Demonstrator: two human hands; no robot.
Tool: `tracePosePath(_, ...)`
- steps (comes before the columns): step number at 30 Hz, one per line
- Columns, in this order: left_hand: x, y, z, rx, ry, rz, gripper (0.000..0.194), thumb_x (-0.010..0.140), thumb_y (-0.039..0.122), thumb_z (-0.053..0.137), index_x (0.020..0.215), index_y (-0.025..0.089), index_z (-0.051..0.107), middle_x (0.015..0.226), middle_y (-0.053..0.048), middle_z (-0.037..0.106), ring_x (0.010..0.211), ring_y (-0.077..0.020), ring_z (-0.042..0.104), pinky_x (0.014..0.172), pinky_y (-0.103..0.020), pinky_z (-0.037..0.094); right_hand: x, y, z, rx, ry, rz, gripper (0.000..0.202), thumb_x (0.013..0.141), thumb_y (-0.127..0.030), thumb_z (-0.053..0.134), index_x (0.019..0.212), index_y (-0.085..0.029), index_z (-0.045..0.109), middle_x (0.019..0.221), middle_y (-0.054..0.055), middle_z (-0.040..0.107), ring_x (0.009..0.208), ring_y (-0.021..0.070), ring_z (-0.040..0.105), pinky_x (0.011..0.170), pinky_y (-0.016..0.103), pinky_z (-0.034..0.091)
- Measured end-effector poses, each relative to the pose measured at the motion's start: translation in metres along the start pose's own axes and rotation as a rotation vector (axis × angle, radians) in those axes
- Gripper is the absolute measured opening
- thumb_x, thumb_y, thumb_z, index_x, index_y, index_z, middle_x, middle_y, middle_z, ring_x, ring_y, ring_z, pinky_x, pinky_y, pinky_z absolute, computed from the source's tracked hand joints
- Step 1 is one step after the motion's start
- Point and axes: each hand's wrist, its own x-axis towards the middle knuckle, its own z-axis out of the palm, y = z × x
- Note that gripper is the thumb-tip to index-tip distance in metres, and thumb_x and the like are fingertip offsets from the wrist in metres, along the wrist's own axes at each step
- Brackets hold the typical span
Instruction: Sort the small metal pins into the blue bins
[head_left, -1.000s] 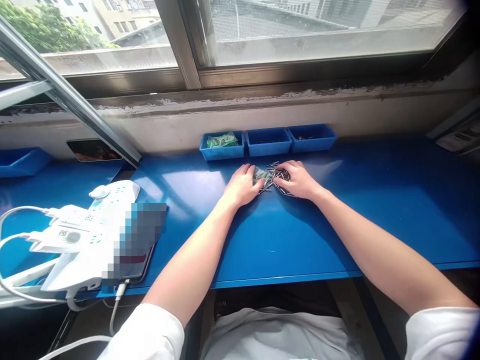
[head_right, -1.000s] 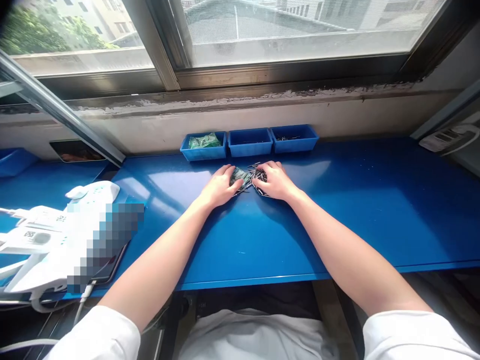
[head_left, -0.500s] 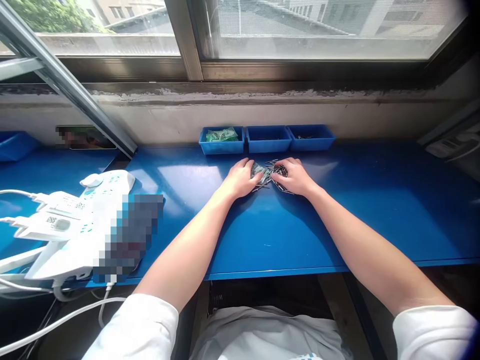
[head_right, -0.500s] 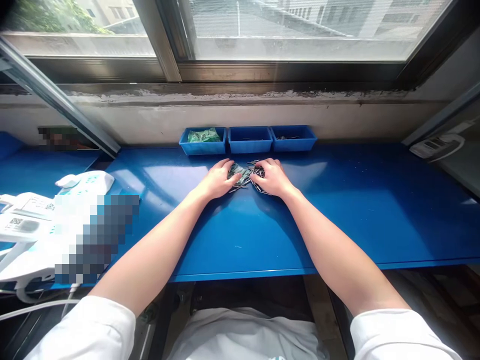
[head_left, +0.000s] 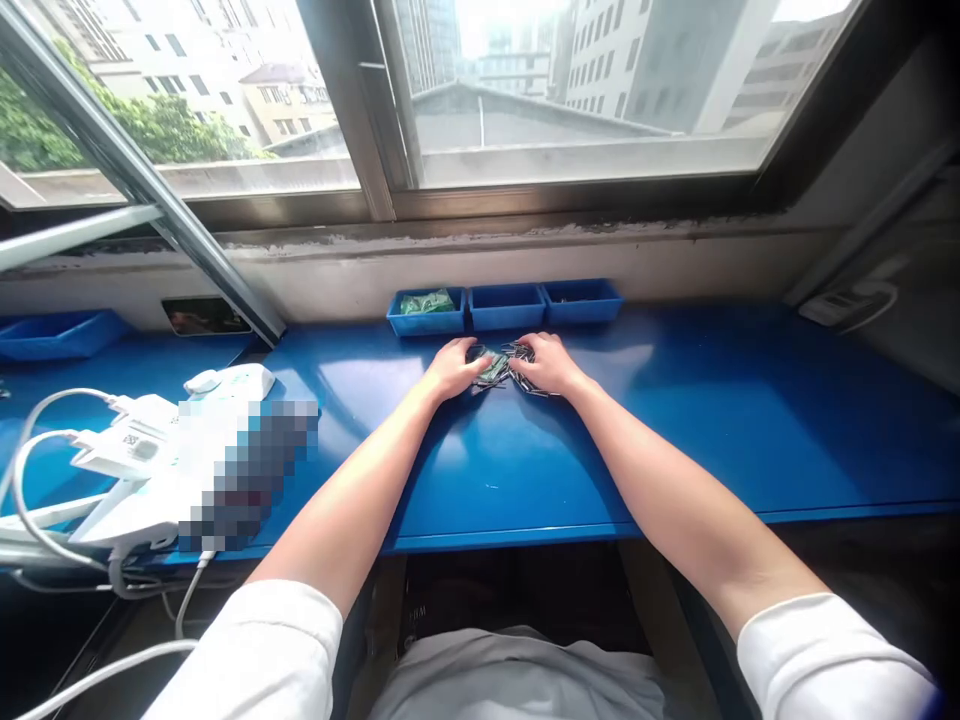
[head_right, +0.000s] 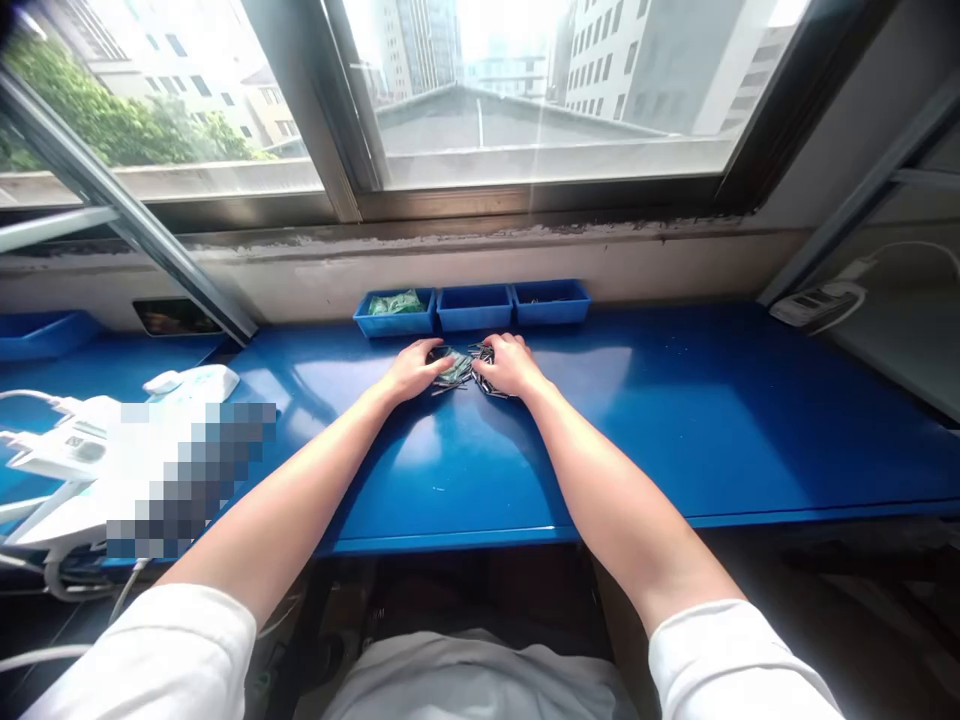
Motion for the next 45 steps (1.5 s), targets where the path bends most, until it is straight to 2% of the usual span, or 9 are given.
tracePosePath(4, 0.005, -0.003, 0.000, -0.006, 0.029, -0.046, 0.057, 0.083, 0.046, 0.048, 0.128, 0.012, 0.052, 0.132, -0.014, 0.054, 0.123, -0.0249, 0.050, 0.105, -0.034, 0.037, 0.002, 0.001, 0.001, 0.003, 0.009, -0.017, 0.045, 0.079, -0.043, 0.055, 0.115, -0.017, 0.060, 0.112, 0.011, 0.061, 0.109, 0.0264, 0.050, 0.094, 0.037, 0.042)
tracePosePath(9, 0.000, -0.002, 0.004, 0.126, -0.003, 0.075, 0.057, 0.082, 0.049, 0.049, 0.125, 0.013, 0.055, 0.137, -0.016, 0.049, 0.129, -0.0289, 0.043, 0.108, -0.039, 0.033, 0.003, 0.004, 0.003, 0.011, 0.029, -0.042, 0.036, 0.079, -0.042, 0.057, 0.104, -0.017, 0.066, 0.105, 0.010, 0.064, 0.103, 0.0237, 0.054, 0.091, 0.034, 0.043)
tracePosePath(16, -0.005, 0.008, 0.007, 0.073, 0.010, 0.192, 0.044, 0.083, 0.040, 0.051, 0.122, 0.020, 0.058, 0.133, -0.009, 0.054, 0.123, -0.0235, 0.050, 0.105, -0.033, 0.039, 0.003, 0.001, 0.003, 0.077, 0.036, -0.137, 0.021, 0.080, -0.034, 0.059, 0.092, -0.020, 0.070, 0.096, 0.006, 0.068, 0.094, 0.0204, 0.058, 0.085, 0.032, 0.045)
tracePosePath(20, 0.000, 0.009, 0.008, 0.025, 0.037, 0.256, 0.039, 0.082, 0.034, 0.052, 0.116, 0.019, 0.061, 0.121, -0.008, 0.063, 0.113, -0.0220, 0.058, 0.099, -0.030, 0.045, 0.001, 0.000, 0.001, 0.127, 0.040, -0.165, 0.018, 0.078, -0.032, 0.063, 0.089, -0.020, 0.070, 0.090, 0.004, 0.070, 0.088, 0.0185, 0.060, 0.079, 0.031, 0.046)
tracePosePath(28, 0.003, 0.008, 0.007, -0.070, 0.057, 0.214, 0.035, 0.083, 0.018, 0.043, 0.110, 0.019, 0.064, 0.111, -0.003, 0.067, 0.103, -0.0168, 0.062, 0.094, -0.026, 0.048, 0.002, 0.004, -0.001, 0.394, 0.028, -0.069, 0.018, 0.069, -0.027, 0.069, 0.084, -0.018, 0.070, 0.081, 0.002, 0.071, 0.074, 0.0146, 0.064, 0.072, 0.027, 0.051)
tracePosePath(34, 0.000, 0.015, 0.008, 0.038, 0.080, 0.302, 0.036, 0.085, 0.024, 0.041, 0.114, 0.019, 0.063, 0.118, -0.006, 0.063, 0.108, -0.0188, 0.058, 0.097, -0.027, 0.044, 0.002, 0.002, -0.001, 0.489, 0.015, -0.057, 0.020, 0.066, -0.025, 0.070, 0.084, -0.017, 0.070, 0.084, 0.003, 0.071, 0.074, 0.0150, 0.065, 0.073, 0.027, 0.053)
tracePosePath(36, 0.000, 0.015, 0.005, 0.105, 0.055, 0.256, 0.039, 0.085, 0.028, 0.041, 0.117, 0.018, 0.061, 0.121, -0.008, 0.061, 0.111, -0.0217, 0.056, 0.099, -0.031, 0.042, 0.001, 0.000, -0.001, 0.477, 0.031, -0.062, 0.021, 0.066, -0.026, 0.070, 0.085, -0.016, 0.070, 0.084, 0.003, 0.071, 0.074, 0.0148, 0.065, 0.072, 0.027, 0.052)
tracePosePath(41, -0.005, 0.015, -0.004, 0.233, -0.026, 0.114, 0.050, 0.075, 0.059, 0.053, 0.106, 0.022, 0.067, 0.114, -0.010, 0.059, 0.113, -0.0327, 0.049, 0.099, -0.046, 0.037, -0.001, -0.005, 0.001, 0.347, 0.069, -0.176, 0.017, 0.072, -0.025, 0.065, 0.085, -0.016, 0.070, 0.080, 0.003, 0.070, 0.072, 0.0144, 0.062, 0.067, 0.026, 0.050)
tracePosePath(45, -0.004, 0.014, -0.002, 0.097, 0.012, 0.106, 0.045, 0.068, 0.054, 0.064, 0.100, 0.023, 0.068, 0.110, -0.009, 0.060, 0.110, -0.0308, 0.049, 0.095, -0.042, 0.039, 0.000, -0.004, 0.006, 0.196, 0.085, -0.249, 0.021, 0.073, -0.024, 0.063, 0.091, -0.017, 0.070, 0.090, 0.006, 0.069, 0.083, 0.0185, 0.061, 0.074, 0.030, 0.049)
